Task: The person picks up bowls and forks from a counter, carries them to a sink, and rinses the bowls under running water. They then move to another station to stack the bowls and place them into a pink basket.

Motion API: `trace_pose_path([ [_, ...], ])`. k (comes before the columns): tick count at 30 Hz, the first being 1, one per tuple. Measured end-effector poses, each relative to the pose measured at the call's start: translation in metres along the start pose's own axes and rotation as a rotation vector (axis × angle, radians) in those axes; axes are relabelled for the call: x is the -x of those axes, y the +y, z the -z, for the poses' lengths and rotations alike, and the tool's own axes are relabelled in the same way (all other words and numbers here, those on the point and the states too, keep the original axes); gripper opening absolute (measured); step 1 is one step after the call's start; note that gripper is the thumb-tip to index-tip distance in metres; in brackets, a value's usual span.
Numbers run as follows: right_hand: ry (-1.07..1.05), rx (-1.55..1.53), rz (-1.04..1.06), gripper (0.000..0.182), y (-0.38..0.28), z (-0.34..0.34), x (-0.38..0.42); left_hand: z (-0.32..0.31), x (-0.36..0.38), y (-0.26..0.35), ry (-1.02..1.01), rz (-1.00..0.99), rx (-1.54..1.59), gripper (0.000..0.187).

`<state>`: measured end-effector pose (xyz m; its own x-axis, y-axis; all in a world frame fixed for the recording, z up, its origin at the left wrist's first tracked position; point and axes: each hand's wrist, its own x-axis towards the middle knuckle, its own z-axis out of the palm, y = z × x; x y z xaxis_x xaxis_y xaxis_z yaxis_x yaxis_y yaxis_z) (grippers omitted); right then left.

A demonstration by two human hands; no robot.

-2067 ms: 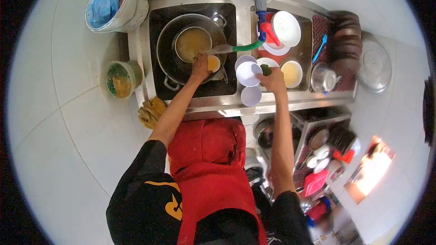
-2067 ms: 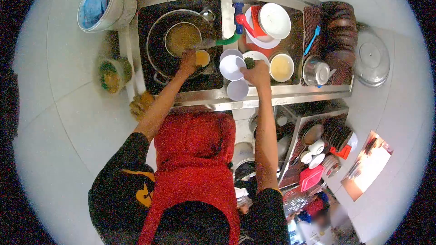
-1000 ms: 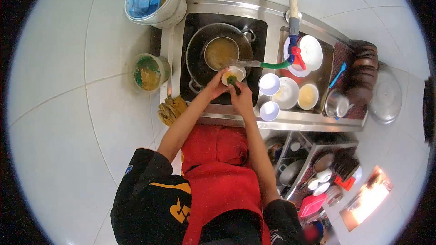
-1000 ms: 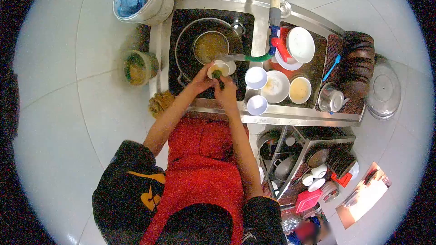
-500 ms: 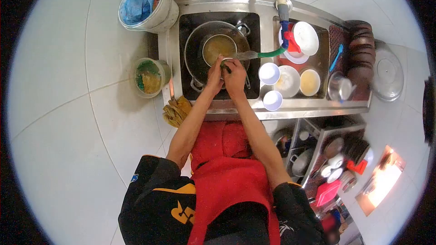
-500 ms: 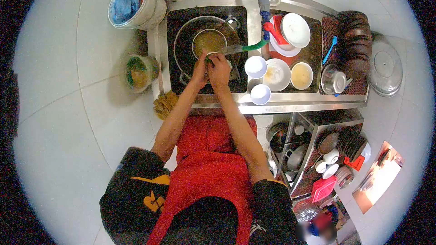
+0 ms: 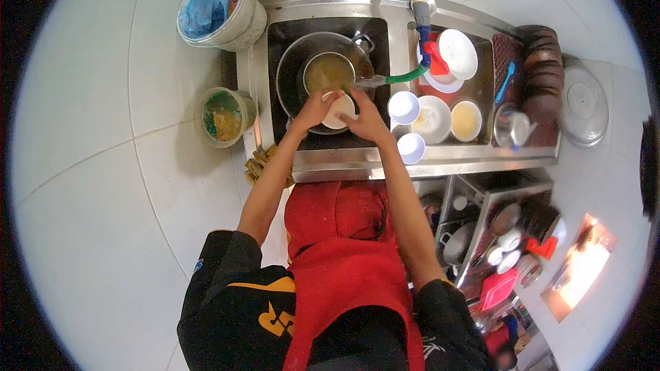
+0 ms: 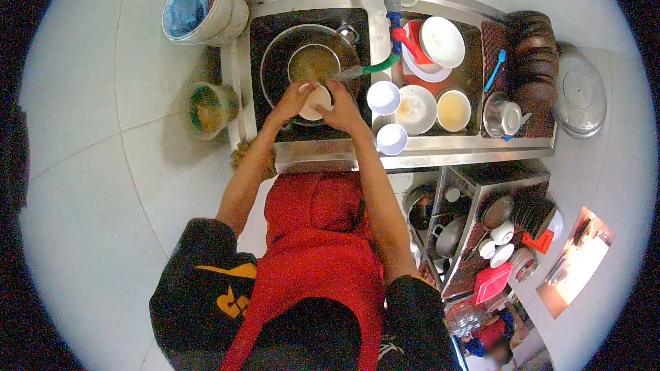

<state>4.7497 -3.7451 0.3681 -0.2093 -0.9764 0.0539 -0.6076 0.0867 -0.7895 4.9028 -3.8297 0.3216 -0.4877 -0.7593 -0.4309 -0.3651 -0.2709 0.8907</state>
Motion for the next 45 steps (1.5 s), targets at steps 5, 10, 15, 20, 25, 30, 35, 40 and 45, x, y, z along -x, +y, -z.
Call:
trace_pose_path([
  [5,-0.197,-0.131,-0.029,0.047,0.011,-0.003,-0.009,-0.008,0.004,0.014,-0.19,-0.135,-0.438,0.044],
  [10,0.015,0.176,-0.286,0.036,-0.029,0.004,0.002,-0.016,0.005,0.005,-0.093,-0.195,-0.45,0.045],
  [15,0.137,0.013,-0.529,0.042,-0.013,-0.043,0.032,-0.082,0.031,-0.057,0.382,0.152,0.501,0.056],
  [20,0.085,0.112,-0.66,0.041,-0.009,-0.016,0.054,-0.078,0.046,-0.045,-0.086,0.219,0.965,0.08],
  [25,0.182,0.147,-0.721,0.04,-0.017,0.069,0.059,-0.066,-0.026,-0.128,-0.106,0.123,-0.098,0.055],
  [30,0.273,0.028,-0.679,0.048,0.033,0.11,0.054,-0.109,-0.045,-0.14,-0.045,-0.008,-0.873,0.088],
  [35,0.055,0.172,-0.852,0.073,0.057,0.123,0.047,-0.121,-0.062,-0.138,-0.054,-0.023,-1.042,0.111],
  [40,-0.266,0.099,-0.885,0.068,0.011,0.156,0.065,-0.12,-0.06,-0.121,-0.006,-0.084,-0.956,0.114],
  [45,-0.419,-0.184,-0.645,0.04,-0.006,0.136,0.069,-0.092,-0.054,-0.082,0.027,0.371,0.134,0.089],
])
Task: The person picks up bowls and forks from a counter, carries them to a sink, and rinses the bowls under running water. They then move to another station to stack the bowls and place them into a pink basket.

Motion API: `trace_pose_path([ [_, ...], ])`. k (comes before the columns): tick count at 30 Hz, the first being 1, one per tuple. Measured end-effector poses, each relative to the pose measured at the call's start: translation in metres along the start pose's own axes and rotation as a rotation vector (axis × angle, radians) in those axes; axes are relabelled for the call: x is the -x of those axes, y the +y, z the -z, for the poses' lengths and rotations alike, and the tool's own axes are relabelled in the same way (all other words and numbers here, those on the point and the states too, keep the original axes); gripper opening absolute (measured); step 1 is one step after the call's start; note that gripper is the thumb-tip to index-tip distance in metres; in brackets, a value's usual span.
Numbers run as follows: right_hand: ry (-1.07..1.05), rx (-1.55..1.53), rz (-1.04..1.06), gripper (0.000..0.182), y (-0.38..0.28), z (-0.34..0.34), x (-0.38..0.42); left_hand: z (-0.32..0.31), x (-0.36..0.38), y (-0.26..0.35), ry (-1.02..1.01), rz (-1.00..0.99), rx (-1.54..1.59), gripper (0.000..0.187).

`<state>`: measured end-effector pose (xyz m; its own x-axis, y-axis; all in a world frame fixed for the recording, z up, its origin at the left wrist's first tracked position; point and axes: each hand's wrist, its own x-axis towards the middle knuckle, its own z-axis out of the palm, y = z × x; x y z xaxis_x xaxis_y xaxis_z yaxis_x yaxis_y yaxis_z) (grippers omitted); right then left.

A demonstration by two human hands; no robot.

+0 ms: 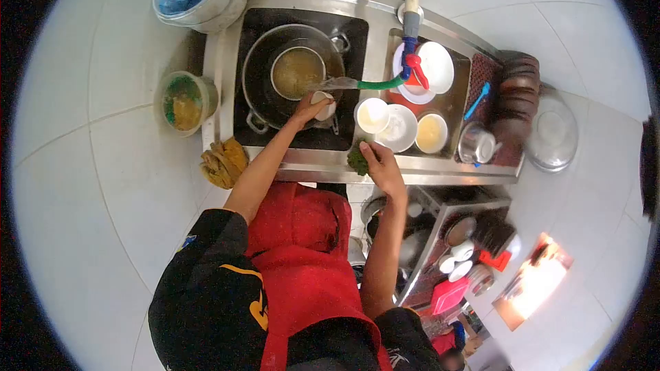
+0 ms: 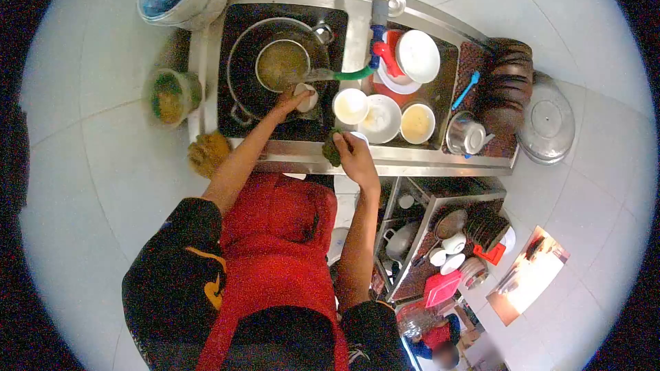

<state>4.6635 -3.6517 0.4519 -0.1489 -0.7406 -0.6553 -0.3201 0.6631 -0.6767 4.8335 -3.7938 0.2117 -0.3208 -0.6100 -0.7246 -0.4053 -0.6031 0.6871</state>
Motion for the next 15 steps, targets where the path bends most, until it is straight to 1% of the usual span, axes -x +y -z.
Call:
trace_pose_path([
  [1,-0.012,-0.006,0.01,0.04,0.001,-0.012,-0.006,0.006,0.013,0.008,0.016,0.002,-0.005,0.089],
  [3,0.076,-0.05,0.071,0.035,-0.004,-0.039,-0.021,0.014,0.036,0.018,-0.25,0.087,0.59,0.068],
  [4,0.101,-0.072,0.094,0.032,-0.01,-0.052,-0.028,0.019,0.046,0.023,-0.267,0.049,0.627,0.053],
  [5,0.125,-0.093,0.117,0.031,-0.015,-0.064,-0.037,0.023,0.054,0.026,-0.248,0.041,0.628,0.053],
  [7,0.271,-0.027,0.56,0.025,-0.025,-0.084,-0.056,0.031,0.066,0.032,-0.388,0.091,0.855,0.046],
  [8,0.268,0.071,0.557,0.03,-0.036,-0.089,-0.058,0.035,0.073,0.034,-0.434,0.099,0.931,0.044],
  [9,0.267,0.067,0.564,0.03,-0.036,-0.095,-0.067,0.033,0.079,0.036,-0.429,0.093,0.927,0.044],
  [11,0.325,0.34,0.592,0.035,-0.035,-0.11,-0.084,0.025,0.086,0.041,-0.317,0.137,1.005,0.046],
  [12,0.399,0.386,0.578,0.036,-0.034,-0.119,-0.085,0.027,0.087,0.042,-0.317,0.137,0.997,0.046],
  [13,0.405,0.381,0.578,0.036,-0.033,-0.129,-0.088,0.029,0.087,0.043,-0.218,0.099,0.899,0.045],
  [15,0.593,0.581,0.568,0.03,-0.04,-0.142,-0.085,0.027,0.08,0.035,-0.027,0.027,0.706,0.044],
])
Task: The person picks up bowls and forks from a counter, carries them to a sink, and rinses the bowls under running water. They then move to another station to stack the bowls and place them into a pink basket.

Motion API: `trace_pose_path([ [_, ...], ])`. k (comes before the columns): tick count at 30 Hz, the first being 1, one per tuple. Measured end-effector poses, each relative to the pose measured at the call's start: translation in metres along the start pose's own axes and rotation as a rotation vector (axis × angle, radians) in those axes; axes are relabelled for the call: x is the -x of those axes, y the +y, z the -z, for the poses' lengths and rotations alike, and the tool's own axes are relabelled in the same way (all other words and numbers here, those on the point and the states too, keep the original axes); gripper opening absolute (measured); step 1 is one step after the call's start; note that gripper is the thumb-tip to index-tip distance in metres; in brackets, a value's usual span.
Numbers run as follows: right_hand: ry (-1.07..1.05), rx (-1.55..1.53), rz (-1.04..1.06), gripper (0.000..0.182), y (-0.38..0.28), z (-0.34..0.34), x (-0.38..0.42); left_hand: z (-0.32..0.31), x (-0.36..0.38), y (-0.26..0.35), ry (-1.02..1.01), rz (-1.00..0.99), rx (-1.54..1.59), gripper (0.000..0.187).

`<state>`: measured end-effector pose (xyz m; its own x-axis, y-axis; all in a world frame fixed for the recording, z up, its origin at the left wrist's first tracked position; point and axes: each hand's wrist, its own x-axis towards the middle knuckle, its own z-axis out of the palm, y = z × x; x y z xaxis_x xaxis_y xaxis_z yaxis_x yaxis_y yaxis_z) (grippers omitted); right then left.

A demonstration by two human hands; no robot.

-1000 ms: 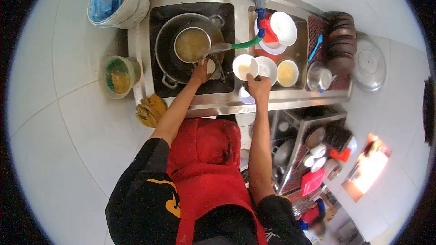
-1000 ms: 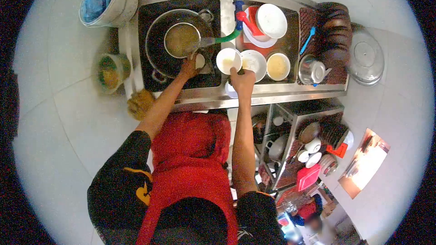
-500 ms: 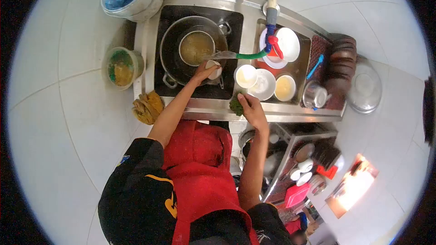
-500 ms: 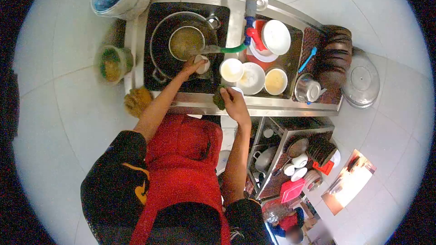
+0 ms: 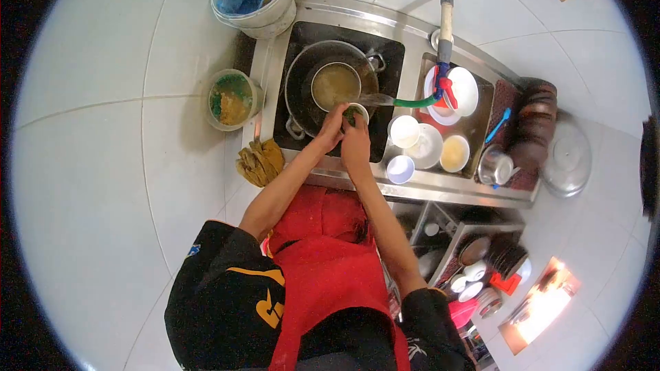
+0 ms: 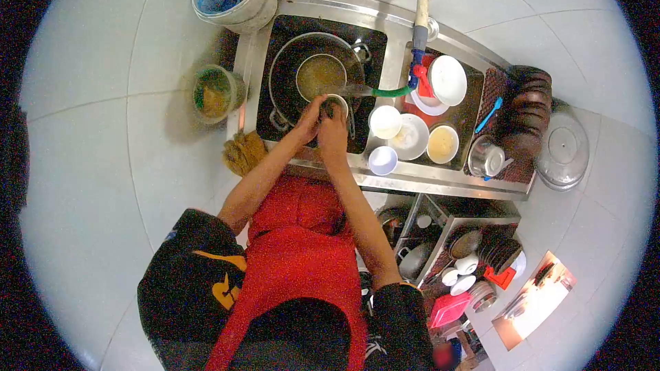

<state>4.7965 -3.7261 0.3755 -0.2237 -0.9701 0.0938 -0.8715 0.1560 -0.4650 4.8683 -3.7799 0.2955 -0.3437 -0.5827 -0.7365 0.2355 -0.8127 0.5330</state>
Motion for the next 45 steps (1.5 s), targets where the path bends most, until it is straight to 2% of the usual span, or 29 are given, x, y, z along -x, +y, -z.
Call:
trace_pose_path([
  [1,0.002,0.001,-0.006,0.03,0.001,0.0,-0.005,0.004,-0.002,-0.005,-0.003,0.003,-0.004,0.044],
  [3,-0.477,-0.295,-0.385,0.027,0.004,0.003,-0.03,0.014,-0.009,-0.014,-0.068,0.004,0.155,0.047],
  [4,-0.476,-0.298,-0.389,0.027,0.006,0.003,-0.036,0.017,-0.009,-0.013,-0.068,0.007,0.151,0.047],
  [6,-0.296,-0.556,-0.143,0.025,0.014,-0.005,-0.035,0.016,0.006,0.001,0.074,0.099,0.12,0.046],
  [7,-0.232,-0.416,0.018,0.023,0.016,-0.009,-0.03,0.017,0.01,0.004,0.074,0.103,0.119,0.046],
  [8,-0.231,-0.416,0.017,0.023,0.01,-0.008,-0.027,0.019,0.008,0.007,0.067,0.062,0.065,0.046],
  [10,-0.147,0.15,0.118,0.027,-0.003,-0.009,-0.021,0.02,0.001,0.012,0.051,-0.017,-0.044,0.047],
  [12,-0.311,0.238,-0.003,0.031,-0.006,-0.01,-0.03,0.025,-0.014,0.002,-0.033,-0.104,-0.055,0.053],
  [14,-0.692,-0.04,-0.276,0.03,0.001,-0.008,-0.053,0.023,-0.018,0.003,-0.115,-0.198,-0.067,0.059],
  [16,-0.767,-0.149,-0.118,0.042,0.014,0.008,-0.064,0.013,0.0,0.027,-0.003,0.07,0.171,0.044],
  [17,-0.875,-0.248,-0.091,0.045,0.018,0.016,-0.069,0.02,-0.022,0.011,-0.043,0.029,0.268,0.048],
  [19,-0.994,-0.354,-0.045,0.048,-0.007,0.022,-0.07,0.057,-0.118,-0.051,-0.48,0.089,0.429,0.056],
  [21,-0.735,-0.76,0.067,0.049,-0.055,0.042,-0.066,0.052,-0.101,-0.039,-0.349,0.026,0.351,0.057],
  [24,-0.499,-0.829,0.189,0.044,-0.14,0.05,-0.079,0.027,-0.102,-0.039,-0.227,-0.017,0.228,0.06],
  [25,-0.669,-1.237,-0.056,0.043,-0.155,0.044,-0.081,0.023,-0.111,-0.043,-0.223,-0.011,0.205,0.061],
  [27,-0.214,-1.084,0.063,0.037,-0.17,0.038,-0.08,0.026,-0.139,-0.055,-0.272,0.035,0.24,0.061],
  [28,0.003,-0.908,0.176,0.035,-0.164,0.036,-0.079,0.028,-0.152,-0.061,-0.224,0.038,0.212,0.063],
  [29,0.007,-0.898,0.173,0.035,-0.151,0.035,-0.073,0.027,-0.159,-0.064,-0.172,0.039,0.184,0.066],
  [30,-0.086,-0.951,0.042,0.031,-0.127,0.031,-0.063,0.021,-0.16,-0.063,-0.18,0.038,0.188,0.066],
  [32,-0.223,-1.032,-0.242,0.026,-0.059,0.001,-0.043,0.009,-0.151,-0.051,0.045,-0.008,-0.025,0.068],
  [33,-0.213,-0.632,-0.293,0.027,-0.01,-0.02,-0.032,-0.003,-0.131,-0.026,0.226,-0.276,-0.503,0.072],
  [34,-0.243,-0.4,-0.384,0.027,0.009,-0.005,-0.034,-0.004,-0.131,-0.021,0.212,-0.28,-0.505,0.072],
  [36,-0.185,-0.269,-0.389,0.026,0.056,-0.035,-0.035,0.008,-0.151,-0.03,-0.117,0.02,-0.072,0.087],
  [37,-0.044,-0.31,-0.482,0.024,0.063,-0.038,-0.044,0.038,-0.216,-0.079,-0.015,0.007,-0.078,0.079],
  [39,0.103,-0.348,-0.588,0.021,0.076,-0.052,-0.056,0.017,-0.168,-0.038,0.031,-0.037,-0.182,0.076],
  [41,0.486,-1.461,-0.894,0.016,0.084,-0.07,-0.072,0.008,-0.144,-0.024,0.068,-0.097,-0.168,0.064],
  [42,0.501,-1.461,-0.898,0.016,0.084,-0.071,-0.076,0.014,-0.15,-0.029,0.059,-0.092,-0.177,0.064],
  [44,0.263,-1.539,-0.656,0.013,0.084,-0.073,-0.081,0.028,-0.162,-0.042,-0.028,-0.166,-0.157,0.05],
  [45,0.278,-1.53,-0.688,0.017,0.081,-0.081,-0.081,0.034,-0.168,-0.049,-0.039,-0.157,-0.162,0.05],
])
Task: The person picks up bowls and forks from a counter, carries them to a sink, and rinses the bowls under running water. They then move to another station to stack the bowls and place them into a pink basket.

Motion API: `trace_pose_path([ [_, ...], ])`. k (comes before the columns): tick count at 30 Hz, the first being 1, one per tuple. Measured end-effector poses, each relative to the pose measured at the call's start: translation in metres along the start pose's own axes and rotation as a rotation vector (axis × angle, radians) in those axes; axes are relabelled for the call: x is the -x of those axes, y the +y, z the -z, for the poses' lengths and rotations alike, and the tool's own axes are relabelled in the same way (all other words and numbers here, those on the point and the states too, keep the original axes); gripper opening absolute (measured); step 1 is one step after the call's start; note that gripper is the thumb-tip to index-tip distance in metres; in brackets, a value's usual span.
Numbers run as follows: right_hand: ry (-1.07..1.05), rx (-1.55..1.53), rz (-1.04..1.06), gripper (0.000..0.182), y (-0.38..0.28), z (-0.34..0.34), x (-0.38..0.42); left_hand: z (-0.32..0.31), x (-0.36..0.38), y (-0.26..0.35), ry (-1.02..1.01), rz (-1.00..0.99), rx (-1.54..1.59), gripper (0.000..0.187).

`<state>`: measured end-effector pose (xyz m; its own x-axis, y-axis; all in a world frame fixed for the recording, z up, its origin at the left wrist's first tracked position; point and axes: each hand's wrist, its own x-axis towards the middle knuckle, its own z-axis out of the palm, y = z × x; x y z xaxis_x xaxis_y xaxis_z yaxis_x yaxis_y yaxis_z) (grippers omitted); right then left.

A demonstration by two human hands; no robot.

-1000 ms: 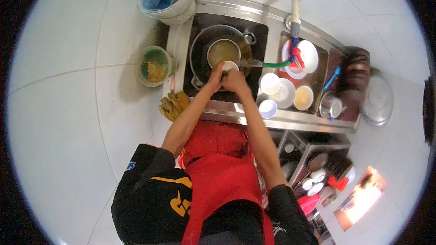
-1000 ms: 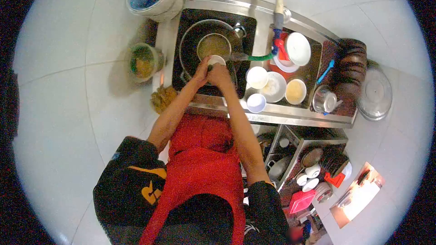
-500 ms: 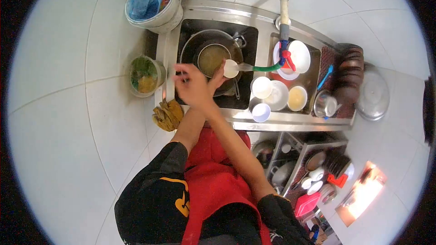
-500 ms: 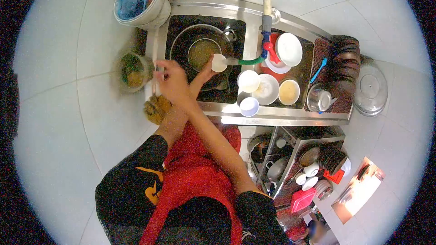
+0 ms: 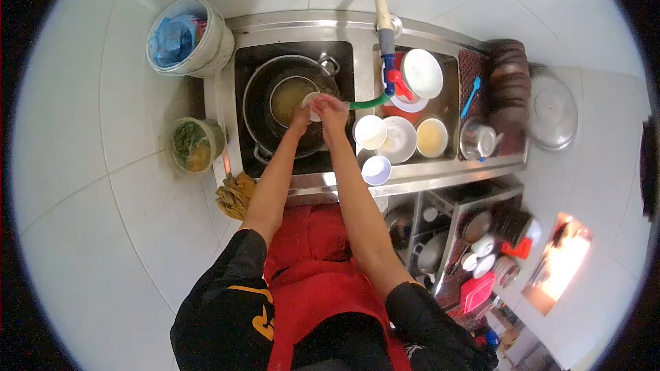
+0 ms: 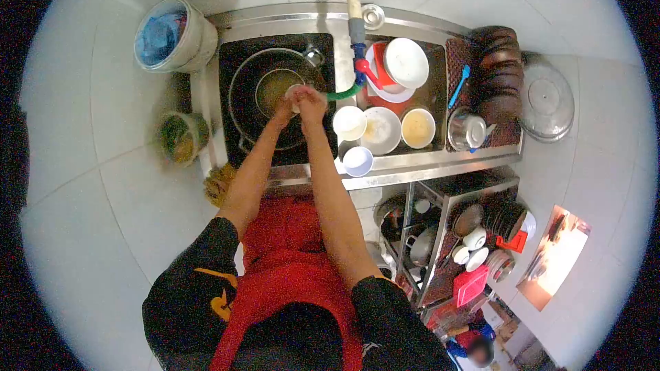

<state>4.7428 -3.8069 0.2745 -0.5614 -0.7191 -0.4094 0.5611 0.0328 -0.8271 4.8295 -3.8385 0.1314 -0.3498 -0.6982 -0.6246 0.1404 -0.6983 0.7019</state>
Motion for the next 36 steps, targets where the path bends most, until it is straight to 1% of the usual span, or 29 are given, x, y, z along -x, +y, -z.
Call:
trace_pose_path([
  [1,0.013,0.002,0.004,0.017,0.005,0.004,0.004,0.003,-0.006,-0.009,-0.021,-0.08,-0.019,0.043],
  [2,-0.009,0.274,-0.025,0.015,0.008,0.009,0.01,0.002,-0.01,-0.014,-0.039,-0.165,-0.035,0.037],
  [3,-0.032,0.544,-0.057,0.014,0.002,0.007,0.021,-0.007,0.002,-0.001,-0.045,-0.161,-0.036,0.037],
  [4,-0.027,0.543,-0.055,0.014,-0.008,0.011,0.036,-0.015,0.014,0.011,0.022,-0.103,-0.14,0.035],
  [5,-0.045,0.748,0.102,0.013,-0.044,0.004,0.067,-0.02,0.022,0.02,0.092,-0.044,-0.241,0.034],
  [6,-0.067,0.952,0.261,0.013,-0.077,0.001,0.093,0.008,-0.032,-0.036,0.12,-0.205,-0.589,0.035],
  [7,0.085,0.994,0.396,0.017,-0.093,0.008,0.107,0.003,-0.021,-0.022,0.124,-0.202,-0.585,0.035],
  [8,0.252,1.175,0.633,0.028,-0.108,0.019,0.115,-0.011,0.003,0.011,0.081,-0.133,-0.645,0.036],
  [9,0.343,1.468,0.701,0.039,-0.129,0.03,0.117,-0.019,0.021,0.027,0.035,-0.062,-0.707,0.037],
  [10,0.42,1.526,0.67,0.045,-0.139,0.038,0.111,-0.022,0.025,0.026,0.04,-0.06,-0.705,0.037],
  [11,0.416,1.522,0.671,0.045,-0.139,0.054,0.099,-0.023,0.026,0.025,0.024,-0.068,-0.561,0.038],
  [12,0.391,1.47,0.549,0.045,-0.127,0.078,0.084,-0.023,0.028,0.025,0.006,-0.076,-0.419,0.039],
  [13,0.364,1.414,0.431,0.044,-0.116,0.097,0.071,-0.024,0.032,0.028,0.008,-0.081,-0.422,0.039],
  [14,0.359,1.409,0.437,0.044,-0.108,0.109,0.061,-0.025,0.038,0.034,-0.04,0.042,-0.307,0.039],
  [15,0.276,1.366,0.386,0.04,-0.102,0.114,0.054,-0.025,0.042,0.038,-0.084,0.163,-0.19,0.039],
  [16,0.193,1.321,0.333,0.037,-0.095,0.119,0.049,-0.026,0.046,0.042,-0.077,0.159,-0.192,0.039],
  [17,0.187,1.315,0.33,0.037,-0.088,0.113,0.051,-0.027,0.05,0.044,-0.13,0.19,-0.126,0.039],
  [19,0.121,0.966,0.133,0.031,-0.073,0.088,0.059,-0.026,0.06,0.054,-0.18,0.218,-0.067,0.041],
  [20,0.132,1.149,0.215,0.03,-0.077,0.068,0.065,-0.026,0.068,0.063,-0.265,0.273,0.017,0.045],
  [21,0.088,1.145,0.189,0.028,-0.066,0.062,0.059,-0.023,0.068,0.063,-0.35,0.327,0.101,0.051],
  [22,0.093,1.149,0.214,0.028,-0.054,0.055,0.052,-0.019,0.069,0.06,-0.379,0.292,0.189,0.06],
  [24,0.092,1.145,0.235,0.028,-0.03,0.05,0.035,-0.017,0.08,0.065,-0.348,0.297,0.208,0.063],
  [27,0.038,1.037,0.128,0.029,-0.003,0.052,0.007,-0.01,0.086,0.081,-0.332,0.293,0.293,0.066],
  [29,-0.035,1.166,0.096,0.028,0.0,0.049,-0.002,-0.005,0.085,0.084,-0.342,0.287,0.353,0.065],
  [30,-0.178,1.328,-0.001,0.033,-0.016,0.042,0.005,-0.004,0.082,0.082,-0.367,0.285,0.356,0.064],
  [31,-0.177,1.329,-0.001,0.033,-0.008,0.046,0.0,-0.004,0.079,0.082,-0.394,0.282,0.359,0.063],
  [33,-0.257,0.979,0.11,0.056,0.02,0.063,-0.017,-0.003,0.069,0.082,-0.368,0.247,0.309,0.059],
  [34,-0.256,0.981,0.111,0.056,0.02,0.068,-0.016,-0.003,0.065,0.083,-0.338,0.212,0.258,0.055],
  [36,-0.355,0.839,0.215,0.078,-0.017,0.048,0.008,-0.011,0.071,0.102,-0.296,0.161,0.17,0.051],
])
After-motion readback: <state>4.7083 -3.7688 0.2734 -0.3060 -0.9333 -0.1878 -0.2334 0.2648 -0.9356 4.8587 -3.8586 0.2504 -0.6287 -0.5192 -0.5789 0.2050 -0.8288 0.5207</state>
